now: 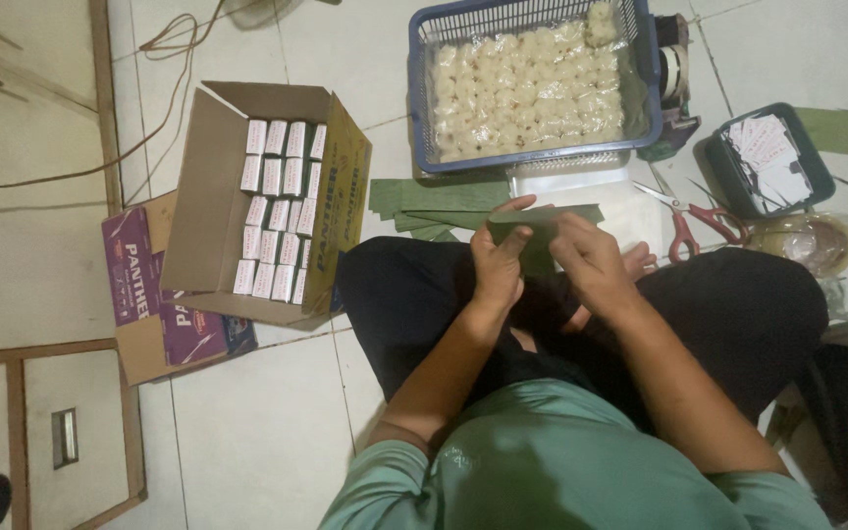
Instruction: The person sits on the floor wrapping small white bars in green paper wrappers, folding the paper around each bar by hand. Wrapped bars are placed into a cardboard box, and some bars are also sealed in clear plastic bags before being set with the finished stack.
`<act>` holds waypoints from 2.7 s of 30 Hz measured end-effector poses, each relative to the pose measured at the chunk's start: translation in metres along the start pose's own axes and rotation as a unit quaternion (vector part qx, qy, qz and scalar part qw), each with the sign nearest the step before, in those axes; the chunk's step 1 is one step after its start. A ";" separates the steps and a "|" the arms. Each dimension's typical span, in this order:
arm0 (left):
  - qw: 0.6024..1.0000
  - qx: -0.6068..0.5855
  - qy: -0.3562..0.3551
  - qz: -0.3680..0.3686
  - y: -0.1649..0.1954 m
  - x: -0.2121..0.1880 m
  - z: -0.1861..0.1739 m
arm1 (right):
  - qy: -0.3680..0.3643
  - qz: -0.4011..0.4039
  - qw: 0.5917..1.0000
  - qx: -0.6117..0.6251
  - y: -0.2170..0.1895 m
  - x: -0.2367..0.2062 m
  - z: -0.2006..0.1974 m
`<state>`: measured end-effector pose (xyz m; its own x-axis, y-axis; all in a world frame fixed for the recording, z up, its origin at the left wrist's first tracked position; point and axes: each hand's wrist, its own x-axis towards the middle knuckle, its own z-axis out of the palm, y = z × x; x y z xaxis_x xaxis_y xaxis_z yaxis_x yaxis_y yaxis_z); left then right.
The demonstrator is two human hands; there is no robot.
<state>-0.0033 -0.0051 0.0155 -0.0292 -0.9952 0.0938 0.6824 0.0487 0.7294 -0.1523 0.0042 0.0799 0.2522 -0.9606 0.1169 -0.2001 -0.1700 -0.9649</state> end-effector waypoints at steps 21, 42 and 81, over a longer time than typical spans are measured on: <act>0.993 -0.026 0.043 -0.104 0.022 0.000 0.022 | 0.148 -0.139 0.969 -0.144 -0.019 -0.026 0.022; 0.975 -0.191 0.063 -0.097 0.011 -0.002 0.010 | 0.273 0.048 0.958 0.076 -0.002 -0.014 -0.001; 0.987 -0.120 -0.064 -0.090 0.023 -0.007 0.033 | 0.123 -0.030 0.977 -0.171 -0.034 -0.017 0.013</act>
<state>-0.0111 0.0062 0.0538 -0.2480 -0.9659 0.0736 0.8102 -0.1652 0.5624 -0.1376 0.0295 0.1081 0.0458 -0.9630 0.2656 -0.5074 -0.2515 -0.8242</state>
